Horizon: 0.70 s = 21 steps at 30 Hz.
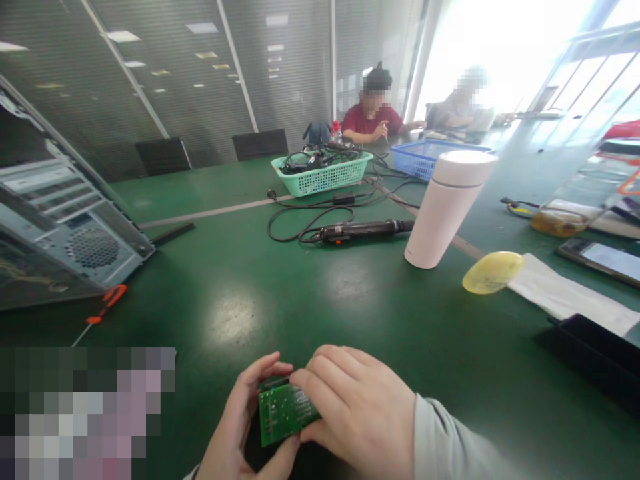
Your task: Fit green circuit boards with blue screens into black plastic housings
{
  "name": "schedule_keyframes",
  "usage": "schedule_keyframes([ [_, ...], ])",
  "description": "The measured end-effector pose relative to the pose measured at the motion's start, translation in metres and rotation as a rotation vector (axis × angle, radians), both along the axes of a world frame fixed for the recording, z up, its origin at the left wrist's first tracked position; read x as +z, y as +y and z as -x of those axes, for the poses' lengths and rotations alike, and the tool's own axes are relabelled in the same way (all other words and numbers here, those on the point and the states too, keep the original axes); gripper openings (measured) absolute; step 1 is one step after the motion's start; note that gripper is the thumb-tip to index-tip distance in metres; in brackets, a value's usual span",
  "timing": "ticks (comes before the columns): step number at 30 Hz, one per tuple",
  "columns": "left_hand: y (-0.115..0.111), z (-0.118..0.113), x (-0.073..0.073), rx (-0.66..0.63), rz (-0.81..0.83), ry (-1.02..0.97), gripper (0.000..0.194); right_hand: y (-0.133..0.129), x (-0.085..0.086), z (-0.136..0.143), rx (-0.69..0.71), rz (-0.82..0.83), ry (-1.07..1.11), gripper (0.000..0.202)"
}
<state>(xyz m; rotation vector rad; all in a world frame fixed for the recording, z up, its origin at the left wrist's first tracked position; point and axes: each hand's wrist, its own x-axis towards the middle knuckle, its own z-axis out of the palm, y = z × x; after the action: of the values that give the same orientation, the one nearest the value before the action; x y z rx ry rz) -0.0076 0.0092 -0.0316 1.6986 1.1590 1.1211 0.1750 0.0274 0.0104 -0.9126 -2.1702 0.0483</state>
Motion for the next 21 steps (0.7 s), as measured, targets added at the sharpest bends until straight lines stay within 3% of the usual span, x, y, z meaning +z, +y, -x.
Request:
schedule_keyframes([
  [3, 0.002, 0.004, -0.003, 0.016, -0.020, 0.024, 0.071, -0.005, -0.002, -0.004, -0.049, 0.331, 0.183, 0.039],
  [9, 0.006, 0.013, 0.002, -0.086, -0.079, 0.144, 0.071, 0.000, 0.002, -0.014, -0.160, 1.343, 0.915, 0.043],
  [13, 0.005, 0.009, 0.004, -0.024, -0.068, 0.136, 0.051, 0.008, 0.013, -0.011, -0.075, 1.708, 1.268, 0.039],
  [16, 0.003, 0.004, 0.004, 0.000, -0.073, 0.109, 0.042, 0.010, 0.018, -0.009, 0.089, 1.787, 1.453, 0.043],
  [18, 0.003, 0.003, 0.005, 0.007, -0.079, 0.099, 0.039, 0.010, 0.017, -0.010, 0.193, 1.760, 1.461, 0.047],
  [20, 0.003, 0.002, 0.007, 0.006, -0.078, 0.096, 0.038, 0.009, 0.012, -0.014, 0.204, 1.603, 1.283, 0.049],
  [21, 0.003, 0.002, 0.008, 0.006, -0.073, 0.094, 0.038, 0.009, 0.007, -0.018, 0.156, 1.450, 1.114, 0.049],
])
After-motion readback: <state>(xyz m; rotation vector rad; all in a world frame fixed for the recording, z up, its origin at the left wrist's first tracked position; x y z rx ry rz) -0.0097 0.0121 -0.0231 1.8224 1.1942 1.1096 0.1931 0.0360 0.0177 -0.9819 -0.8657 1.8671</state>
